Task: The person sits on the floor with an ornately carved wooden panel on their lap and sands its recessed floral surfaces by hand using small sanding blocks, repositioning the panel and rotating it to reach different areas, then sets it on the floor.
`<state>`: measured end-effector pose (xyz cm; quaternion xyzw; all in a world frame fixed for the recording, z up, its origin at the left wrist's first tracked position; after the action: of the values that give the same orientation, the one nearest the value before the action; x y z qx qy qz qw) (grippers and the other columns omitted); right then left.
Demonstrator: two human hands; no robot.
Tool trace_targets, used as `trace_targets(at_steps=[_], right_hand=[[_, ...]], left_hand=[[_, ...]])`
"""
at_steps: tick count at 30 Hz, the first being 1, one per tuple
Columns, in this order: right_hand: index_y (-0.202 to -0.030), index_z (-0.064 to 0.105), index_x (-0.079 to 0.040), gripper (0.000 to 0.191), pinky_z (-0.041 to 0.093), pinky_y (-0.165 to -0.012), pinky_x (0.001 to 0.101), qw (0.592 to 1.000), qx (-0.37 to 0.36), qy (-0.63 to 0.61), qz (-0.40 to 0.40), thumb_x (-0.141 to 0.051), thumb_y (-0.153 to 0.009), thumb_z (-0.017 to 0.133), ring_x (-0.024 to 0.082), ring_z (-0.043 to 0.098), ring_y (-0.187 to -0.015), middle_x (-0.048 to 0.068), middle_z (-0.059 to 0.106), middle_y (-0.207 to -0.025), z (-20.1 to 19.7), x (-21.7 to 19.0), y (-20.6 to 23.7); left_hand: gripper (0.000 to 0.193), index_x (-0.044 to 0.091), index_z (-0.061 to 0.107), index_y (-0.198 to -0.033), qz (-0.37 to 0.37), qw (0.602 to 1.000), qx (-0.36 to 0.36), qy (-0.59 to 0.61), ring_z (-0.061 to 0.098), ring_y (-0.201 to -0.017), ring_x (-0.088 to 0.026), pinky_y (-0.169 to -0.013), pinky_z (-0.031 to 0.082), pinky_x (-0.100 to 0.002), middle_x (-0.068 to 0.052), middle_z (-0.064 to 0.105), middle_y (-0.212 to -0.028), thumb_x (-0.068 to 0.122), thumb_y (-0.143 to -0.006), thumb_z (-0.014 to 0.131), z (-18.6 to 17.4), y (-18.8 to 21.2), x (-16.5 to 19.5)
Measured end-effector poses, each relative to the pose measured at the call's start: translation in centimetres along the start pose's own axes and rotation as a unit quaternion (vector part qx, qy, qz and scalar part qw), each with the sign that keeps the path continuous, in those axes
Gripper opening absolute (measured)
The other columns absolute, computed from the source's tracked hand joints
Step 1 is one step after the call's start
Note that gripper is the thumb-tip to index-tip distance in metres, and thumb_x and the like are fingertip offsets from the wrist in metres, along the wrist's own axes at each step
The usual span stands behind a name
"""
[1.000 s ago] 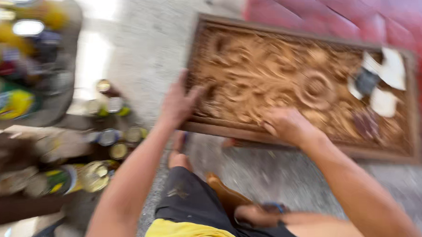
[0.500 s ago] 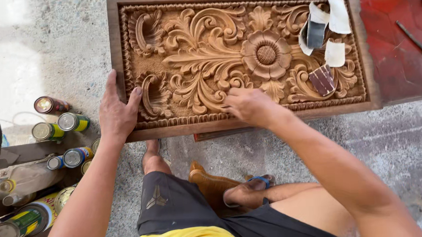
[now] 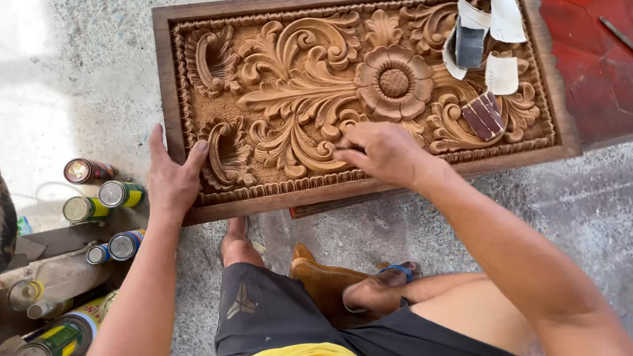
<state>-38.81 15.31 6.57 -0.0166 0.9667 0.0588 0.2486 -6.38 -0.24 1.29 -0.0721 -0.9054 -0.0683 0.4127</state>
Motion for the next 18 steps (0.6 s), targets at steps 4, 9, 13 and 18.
trace_targets(at_steps=[4, 9, 13, 18], right_hand=[[-0.112, 0.074, -0.002, 0.02, 0.054, -0.079, 0.038, 0.963, 0.247, -0.103, -0.042, -0.02, -0.104, 0.067, 0.028, 0.071, -0.091, 0.009, 0.072, -0.104, -3.0, -0.9, 3.6], [-0.124, 0.071, -0.004, 0.028, 0.056, -0.077, 0.0378, 0.934, 0.348, -0.073, 0.036, -0.01, -0.097, 0.066, 0.03, 0.068, -0.09, 0.014, 0.067, -0.104, -2.1, -2.5, 10.4], [-0.147, 0.047, 0.005, 0.066, 0.052, -0.092, 0.043, 0.94, 0.318, -0.101, -0.067, -0.005, -0.086, 0.07, 0.039, 0.066, -0.108, 0.018, 0.066, -0.119, 3.2, -9.0, 14.4], [-0.147, 0.045, 0.003, 0.069, 0.053, -0.105, 0.0431, 0.926, 0.325, -0.16, -0.102, -0.015, -0.088, 0.078, 0.039, 0.063, -0.125, 0.026, 0.062, -0.136, 2.2, -6.0, 19.8]], left_hand=[[0.083, 0.001, 0.037, -0.155, 0.03, 0.999, 0.021, 0.02, 0.051, -0.136, -0.046, -0.111, 0.04, -0.048, -0.033, 0.054, -0.146, 0.048, -0.096, 0.07, 0.4, 3.5, 0.3], [0.022, 0.008, 0.065, -0.117, 0.174, 0.946, -0.011, 0.275, 0.061, -0.14, -0.027, -0.113, 0.05, -0.039, -0.018, 0.064, -0.141, 0.027, -0.105, 0.064, 4.7, 15.3, 7.4], [0.037, 0.01, 0.065, -0.132, -0.103, 0.845, -0.181, 0.493, 0.064, -0.118, -0.013, -0.102, 0.05, -0.026, -0.005, 0.07, -0.13, 0.016, -0.097, 0.059, 10.8, 22.1, 10.7], [0.026, 0.002, 0.074, -0.112, -0.007, 0.974, -0.164, 0.16, 0.067, -0.086, -0.019, -0.08, 0.055, -0.035, -0.011, 0.075, -0.096, 0.024, -0.1, 0.066, 12.4, 19.8, 15.3]])
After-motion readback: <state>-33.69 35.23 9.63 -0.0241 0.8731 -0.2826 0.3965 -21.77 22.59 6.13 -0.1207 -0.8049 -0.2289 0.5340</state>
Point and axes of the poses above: each hand's wrist, its own y-axis away from the middle knuckle, its own z-axis out of the palm, x = y × z, the point moved 5 cm from there along -y, towards the middle knuckle
